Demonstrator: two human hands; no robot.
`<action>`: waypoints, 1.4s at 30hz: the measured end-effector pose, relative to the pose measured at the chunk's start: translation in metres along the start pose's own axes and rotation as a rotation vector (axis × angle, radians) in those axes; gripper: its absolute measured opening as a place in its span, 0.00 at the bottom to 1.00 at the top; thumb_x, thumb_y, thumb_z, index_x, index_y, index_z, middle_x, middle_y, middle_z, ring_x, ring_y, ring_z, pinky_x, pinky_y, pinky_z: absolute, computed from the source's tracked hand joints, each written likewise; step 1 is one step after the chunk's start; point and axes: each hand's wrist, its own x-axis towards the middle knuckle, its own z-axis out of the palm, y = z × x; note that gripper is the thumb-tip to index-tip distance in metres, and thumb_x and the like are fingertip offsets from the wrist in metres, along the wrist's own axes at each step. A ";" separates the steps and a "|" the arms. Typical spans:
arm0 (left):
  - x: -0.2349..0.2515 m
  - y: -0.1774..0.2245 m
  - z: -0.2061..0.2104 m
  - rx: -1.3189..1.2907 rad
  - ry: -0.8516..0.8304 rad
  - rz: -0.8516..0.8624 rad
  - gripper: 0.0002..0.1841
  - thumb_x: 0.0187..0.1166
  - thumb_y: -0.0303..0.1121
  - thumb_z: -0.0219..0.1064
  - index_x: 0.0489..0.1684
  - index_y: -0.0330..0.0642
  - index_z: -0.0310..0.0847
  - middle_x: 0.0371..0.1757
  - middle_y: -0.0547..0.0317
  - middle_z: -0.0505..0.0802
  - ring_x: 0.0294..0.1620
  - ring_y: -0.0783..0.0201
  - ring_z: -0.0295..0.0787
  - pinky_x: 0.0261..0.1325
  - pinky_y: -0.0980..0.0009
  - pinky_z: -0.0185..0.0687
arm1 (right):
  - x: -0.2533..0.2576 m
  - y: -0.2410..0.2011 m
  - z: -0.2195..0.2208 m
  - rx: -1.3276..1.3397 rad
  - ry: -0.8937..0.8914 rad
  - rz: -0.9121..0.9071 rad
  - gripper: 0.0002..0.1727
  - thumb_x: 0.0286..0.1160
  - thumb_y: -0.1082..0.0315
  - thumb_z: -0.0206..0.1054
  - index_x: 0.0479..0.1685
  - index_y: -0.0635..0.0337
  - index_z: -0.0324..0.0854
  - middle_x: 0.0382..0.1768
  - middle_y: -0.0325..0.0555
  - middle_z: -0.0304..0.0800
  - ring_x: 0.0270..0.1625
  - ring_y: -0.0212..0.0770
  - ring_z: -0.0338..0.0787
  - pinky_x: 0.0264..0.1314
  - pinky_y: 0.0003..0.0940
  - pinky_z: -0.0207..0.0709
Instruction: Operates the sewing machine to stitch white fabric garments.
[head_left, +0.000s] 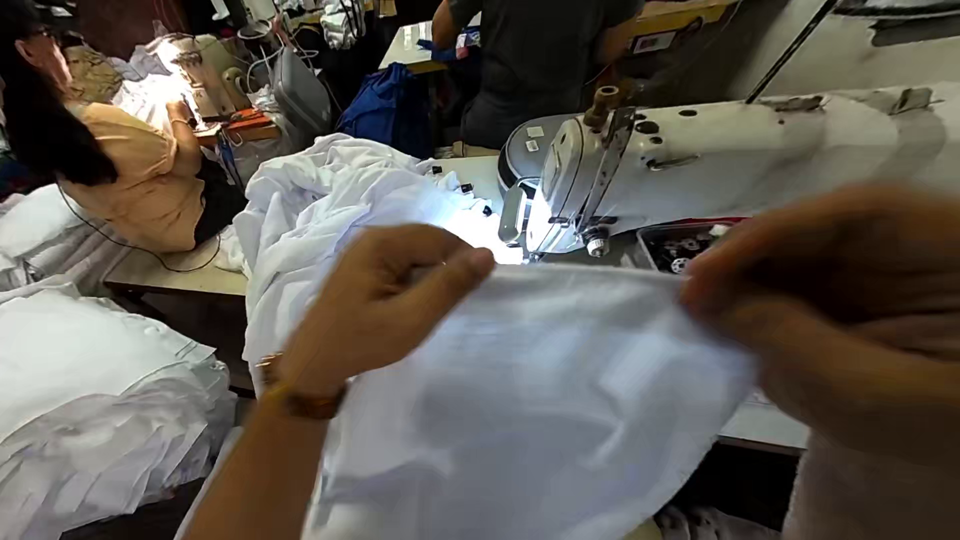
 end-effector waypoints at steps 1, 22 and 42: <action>0.007 -0.023 0.023 0.042 -0.030 -0.061 0.13 0.84 0.33 0.62 0.33 0.38 0.90 0.31 0.66 0.90 0.31 0.80 0.82 0.35 0.80 0.79 | -0.013 0.017 -0.001 -0.081 0.002 0.097 0.08 0.77 0.66 0.64 0.49 0.45 0.83 0.36 0.18 0.86 0.33 0.13 0.83 0.36 0.09 0.79; -0.020 -0.072 0.234 0.815 -0.163 -0.603 0.36 0.91 0.57 0.44 0.81 0.33 0.73 0.81 0.35 0.77 0.84 0.38 0.71 0.86 0.37 0.55 | -0.101 0.145 0.000 -0.732 -0.433 -0.018 0.20 0.75 0.67 0.56 0.54 0.66 0.92 0.60 0.56 0.91 0.53 0.60 0.89 0.53 0.54 0.83; 0.028 -0.179 0.185 0.191 -0.091 -0.226 0.33 0.70 0.37 0.74 0.74 0.27 0.77 0.76 0.39 0.84 0.87 0.46 0.68 0.91 0.54 0.54 | -0.077 0.160 0.050 -0.748 -0.263 0.081 0.28 0.79 0.52 0.55 0.49 0.68 0.92 0.58 0.58 0.92 0.51 0.58 0.88 0.52 0.55 0.75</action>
